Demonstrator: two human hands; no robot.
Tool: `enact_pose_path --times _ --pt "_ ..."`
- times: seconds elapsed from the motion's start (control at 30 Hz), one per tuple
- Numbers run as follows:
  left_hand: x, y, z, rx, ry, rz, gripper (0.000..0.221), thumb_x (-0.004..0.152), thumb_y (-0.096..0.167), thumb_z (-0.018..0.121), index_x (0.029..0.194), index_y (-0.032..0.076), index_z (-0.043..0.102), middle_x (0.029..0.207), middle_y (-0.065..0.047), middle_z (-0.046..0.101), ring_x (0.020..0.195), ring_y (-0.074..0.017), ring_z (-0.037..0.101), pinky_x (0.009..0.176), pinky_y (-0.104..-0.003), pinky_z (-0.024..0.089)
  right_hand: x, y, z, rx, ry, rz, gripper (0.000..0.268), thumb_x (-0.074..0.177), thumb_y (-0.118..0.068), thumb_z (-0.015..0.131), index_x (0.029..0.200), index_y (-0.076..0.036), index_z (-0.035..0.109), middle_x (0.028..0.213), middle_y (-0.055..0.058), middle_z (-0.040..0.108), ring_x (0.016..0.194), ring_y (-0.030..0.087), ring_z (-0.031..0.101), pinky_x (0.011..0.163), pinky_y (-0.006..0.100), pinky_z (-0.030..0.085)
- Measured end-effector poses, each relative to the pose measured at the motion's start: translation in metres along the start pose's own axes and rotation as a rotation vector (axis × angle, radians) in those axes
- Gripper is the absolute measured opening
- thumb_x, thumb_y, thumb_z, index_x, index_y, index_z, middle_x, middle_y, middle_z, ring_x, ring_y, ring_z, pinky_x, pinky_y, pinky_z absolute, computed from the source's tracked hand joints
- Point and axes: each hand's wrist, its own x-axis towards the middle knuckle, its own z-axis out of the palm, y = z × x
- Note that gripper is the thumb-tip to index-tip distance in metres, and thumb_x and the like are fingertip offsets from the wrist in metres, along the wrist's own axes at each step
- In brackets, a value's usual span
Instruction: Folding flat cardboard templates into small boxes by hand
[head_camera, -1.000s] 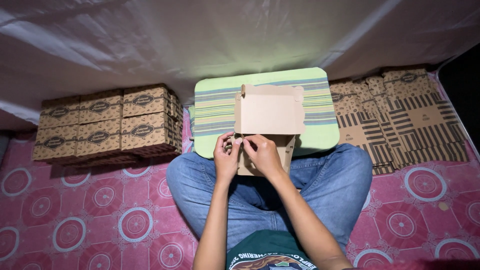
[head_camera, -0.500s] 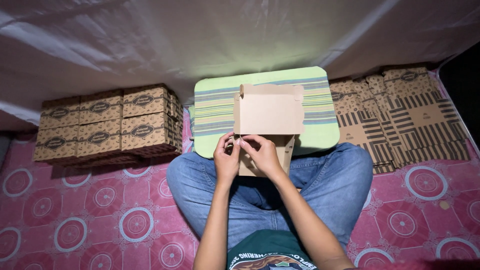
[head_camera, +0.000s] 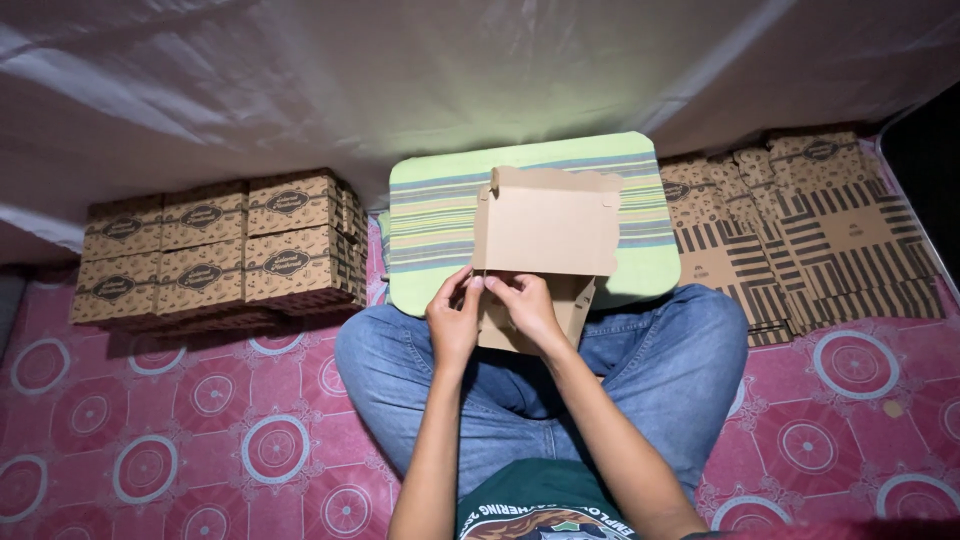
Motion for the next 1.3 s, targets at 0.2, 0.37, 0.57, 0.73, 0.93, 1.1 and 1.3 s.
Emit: enact_pose_path --times 0.2,0.37,0.57,0.73,0.93,1.1,1.3 --pt "0.002 -0.008 0.002 -0.051 -0.048 0.043 0.05 0.08 0.013 0.087 0.126 0.006 0.071 0.114 -0.019 0.073 0.101 -0.0272 0.072 0.093 -0.034 0.06 -0.004 -0.001 0.001 0.054 0.033 -0.079 0.029 0.088 -0.024 0.08 0.105 -0.001 0.074 0.085 0.01 0.077 0.077 0.012 0.07 0.069 0.029 0.06" --pt "0.002 -0.007 0.003 0.176 -0.027 0.244 0.031 0.093 0.015 0.075 0.121 0.002 0.072 0.108 -0.016 0.073 0.102 -0.0302 0.073 0.085 -0.034 0.063 0.009 0.018 0.008 0.21 0.013 -0.115 0.022 0.091 -0.016 0.074 0.105 -0.001 0.066 0.087 0.011 0.075 0.071 0.017 0.073 0.059 0.027 0.062" --pt "0.018 -0.029 0.011 0.445 0.013 0.574 0.018 0.1 0.012 0.063 0.111 0.003 0.073 0.102 -0.012 0.074 0.098 -0.0288 0.072 0.085 -0.036 0.059 -0.007 0.004 0.012 0.181 0.022 -0.15 0.016 0.094 -0.012 0.071 0.106 -0.001 0.068 0.093 0.012 0.074 0.083 0.016 0.071 0.07 0.03 0.064" --pt "0.025 -0.006 0.016 0.577 0.08 0.54 0.009 0.09 0.004 0.067 0.099 0.005 0.07 0.086 -0.014 0.07 0.086 -0.0351 0.072 0.075 -0.042 0.059 -0.04 -0.046 0.0 -0.445 0.05 -0.581 0.015 0.093 -0.011 0.069 0.105 -0.013 0.077 0.115 0.01 0.076 0.109 0.031 0.072 0.093 0.042 0.057" --pt "0.033 0.008 0.023 0.676 0.085 0.417 0.02 0.089 0.003 0.062 0.109 0.006 0.06 0.093 -0.019 0.071 0.091 -0.0408 0.071 0.08 -0.05 0.058 -0.046 -0.076 -0.056 -0.671 0.38 -0.794 0.01 0.092 -0.006 0.069 0.1 -0.01 0.074 0.096 0.011 0.069 0.096 0.033 0.07 0.085 0.042 0.058" --pt "0.021 0.035 0.052 0.814 0.142 0.63 0.035 0.08 0.01 0.075 0.111 0.009 0.06 0.104 -0.011 0.058 0.1 -0.0364 0.061 0.089 -0.046 0.052 -0.029 -0.071 -0.092 -0.632 0.369 -0.387 0.034 0.086 -0.017 0.077 0.118 -0.008 0.069 0.109 0.015 0.068 0.092 0.031 0.073 0.081 0.045 0.059" --pt "0.025 0.014 0.109 0.575 -0.189 0.5 0.039 0.088 0.039 0.076 0.1 0.004 0.065 0.092 -0.016 0.065 0.095 -0.0383 0.067 0.086 -0.046 0.053 0.0 -0.036 -0.11 -0.421 0.29 -0.174 0.044 0.082 -0.015 0.073 0.125 -0.012 0.065 0.106 0.014 0.074 0.088 0.025 0.075 0.079 0.039 0.06"
